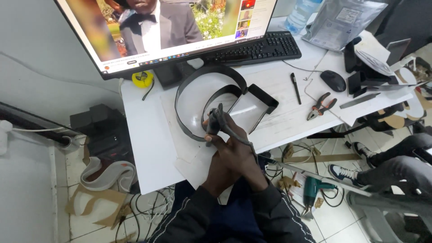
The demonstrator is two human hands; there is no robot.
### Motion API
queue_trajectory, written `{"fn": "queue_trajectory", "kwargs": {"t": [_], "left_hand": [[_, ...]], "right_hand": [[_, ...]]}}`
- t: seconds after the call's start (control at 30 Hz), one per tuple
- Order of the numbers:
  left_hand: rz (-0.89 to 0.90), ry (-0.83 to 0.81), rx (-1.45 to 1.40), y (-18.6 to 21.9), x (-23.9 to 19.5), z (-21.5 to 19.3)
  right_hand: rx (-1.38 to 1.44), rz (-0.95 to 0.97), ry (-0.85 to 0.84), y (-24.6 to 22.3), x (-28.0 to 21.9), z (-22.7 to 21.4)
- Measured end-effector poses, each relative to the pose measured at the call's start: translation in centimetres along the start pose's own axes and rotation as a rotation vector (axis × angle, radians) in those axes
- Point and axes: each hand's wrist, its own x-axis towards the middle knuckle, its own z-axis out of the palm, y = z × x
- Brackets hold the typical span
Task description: Using a heat gun to soften and manually bend plastic strips into the shape of sign letters on a template.
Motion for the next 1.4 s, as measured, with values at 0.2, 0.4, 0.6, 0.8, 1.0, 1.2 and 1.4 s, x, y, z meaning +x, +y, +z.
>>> {"fn": "queue_trajectory", "kwargs": {"t": [0.2,0.4,0.6,0.8,1.0,1.2,1.4], "left_hand": [[-0.009,0.024,0.010,0.0,-0.2,0.0],[-0.010,0.026,-0.001,-0.1,0.1,-0.2],[0.005,0.039,-0.019,-0.2,0.0,-0.4],[-0.005,0.032,-0.031,-0.1,-0.1,-0.6],[-0.004,0.029,-0.047,-0.2,-0.1,-0.8],[-0.029,0.033,-0.051,-0.2,0.1,-1.0],[-0.044,0.020,-0.053,-0.1,0.2,-1.2]], "right_hand": [[0.009,0.027,-0.011,-0.8,0.1,0.0],[-0.019,0.056,-0.008,-0.9,0.3,0.1],[-0.035,0.100,-0.016,-1.3,0.3,0.0],[-0.046,0.111,-0.001,-1.3,0.2,0.0],[-0.030,0.112,-0.013,-0.7,0.4,0.0],[-0.026,0.084,0.008,-1.1,0.3,0.2],[-0.017,0.090,-0.016,-0.7,0.3,-0.2]]}}
